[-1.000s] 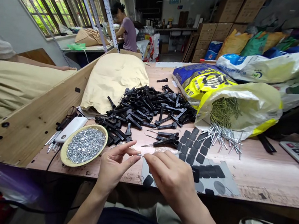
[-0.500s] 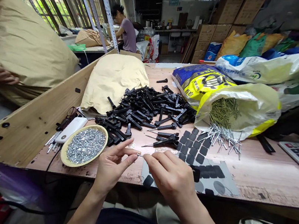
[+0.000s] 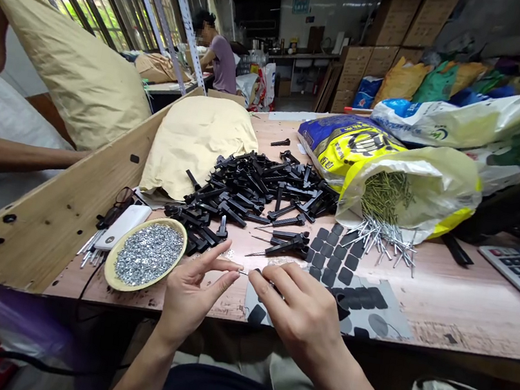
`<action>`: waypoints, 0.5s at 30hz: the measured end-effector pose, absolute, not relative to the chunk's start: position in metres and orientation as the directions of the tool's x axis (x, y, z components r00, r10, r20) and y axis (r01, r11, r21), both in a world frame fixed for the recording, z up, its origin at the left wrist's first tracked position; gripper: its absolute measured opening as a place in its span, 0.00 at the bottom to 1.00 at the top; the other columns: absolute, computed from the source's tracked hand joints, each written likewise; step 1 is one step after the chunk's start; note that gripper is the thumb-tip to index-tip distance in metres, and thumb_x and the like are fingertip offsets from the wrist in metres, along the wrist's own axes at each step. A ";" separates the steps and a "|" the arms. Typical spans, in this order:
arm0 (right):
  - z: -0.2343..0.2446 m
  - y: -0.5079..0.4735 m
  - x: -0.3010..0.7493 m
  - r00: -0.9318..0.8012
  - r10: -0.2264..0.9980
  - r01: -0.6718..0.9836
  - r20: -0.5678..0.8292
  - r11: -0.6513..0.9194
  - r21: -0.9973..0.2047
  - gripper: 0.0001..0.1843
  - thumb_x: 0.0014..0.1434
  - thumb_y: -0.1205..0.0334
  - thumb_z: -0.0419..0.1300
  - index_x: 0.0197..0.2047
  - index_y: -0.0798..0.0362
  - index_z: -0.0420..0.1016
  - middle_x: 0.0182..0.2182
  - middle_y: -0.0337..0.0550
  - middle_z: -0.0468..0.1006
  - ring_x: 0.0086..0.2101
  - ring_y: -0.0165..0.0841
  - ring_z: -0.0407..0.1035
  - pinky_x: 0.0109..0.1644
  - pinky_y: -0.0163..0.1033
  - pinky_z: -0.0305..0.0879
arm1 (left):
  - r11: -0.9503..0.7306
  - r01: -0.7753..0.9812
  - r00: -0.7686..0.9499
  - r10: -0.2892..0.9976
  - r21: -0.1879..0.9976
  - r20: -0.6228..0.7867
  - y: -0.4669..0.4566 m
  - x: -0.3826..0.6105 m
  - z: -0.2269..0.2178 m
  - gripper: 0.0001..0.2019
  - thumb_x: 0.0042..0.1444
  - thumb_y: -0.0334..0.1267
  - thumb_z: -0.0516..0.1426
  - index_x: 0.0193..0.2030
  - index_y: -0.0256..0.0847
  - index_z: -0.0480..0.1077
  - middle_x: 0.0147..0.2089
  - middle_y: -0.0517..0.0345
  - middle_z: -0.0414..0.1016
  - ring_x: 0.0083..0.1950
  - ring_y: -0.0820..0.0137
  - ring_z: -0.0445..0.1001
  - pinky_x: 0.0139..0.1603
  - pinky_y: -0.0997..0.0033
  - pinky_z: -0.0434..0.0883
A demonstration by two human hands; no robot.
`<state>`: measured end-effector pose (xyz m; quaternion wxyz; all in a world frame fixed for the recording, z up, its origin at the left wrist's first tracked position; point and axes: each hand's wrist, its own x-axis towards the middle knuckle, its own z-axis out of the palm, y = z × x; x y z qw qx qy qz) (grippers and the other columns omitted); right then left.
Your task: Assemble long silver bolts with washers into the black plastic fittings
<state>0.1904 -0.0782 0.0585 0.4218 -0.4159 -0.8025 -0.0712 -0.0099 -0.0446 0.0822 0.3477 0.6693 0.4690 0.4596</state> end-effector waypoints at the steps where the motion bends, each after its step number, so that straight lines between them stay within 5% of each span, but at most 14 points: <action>1: 0.058 -0.078 0.191 -0.300 0.612 0.725 0.732 0.645 -0.242 0.15 0.66 0.74 0.55 0.54 0.55 0.74 0.42 0.48 0.79 0.40 0.37 0.70 0.45 0.41 0.67 | -0.340 0.333 0.152 0.940 0.879 0.306 -0.044 -0.010 0.083 0.23 0.54 0.36 0.66 0.58 0.48 0.75 0.39 0.58 0.84 0.43 0.66 0.82 0.63 0.66 0.69; 8: 0.052 -0.072 0.187 -0.266 0.654 0.722 0.708 0.622 -0.304 0.10 0.70 0.70 0.52 0.49 0.57 0.73 0.34 0.45 0.76 0.34 0.33 0.66 0.37 0.36 0.61 | -0.388 0.487 0.187 0.921 0.782 0.341 -0.034 -0.012 0.077 0.24 0.57 0.43 0.64 0.61 0.44 0.72 0.38 0.61 0.84 0.41 0.68 0.82 0.55 0.70 0.76; 15: 0.046 -0.063 0.184 -0.212 0.686 0.791 0.696 0.539 -0.290 0.08 0.70 0.66 0.51 0.44 0.53 0.71 0.29 0.38 0.73 0.29 0.32 0.63 0.30 0.38 0.53 | -0.644 0.572 0.419 0.761 0.508 0.495 0.000 -0.030 0.060 0.28 0.60 0.49 0.60 0.67 0.51 0.65 0.38 0.67 0.84 0.37 0.70 0.83 0.46 0.76 0.79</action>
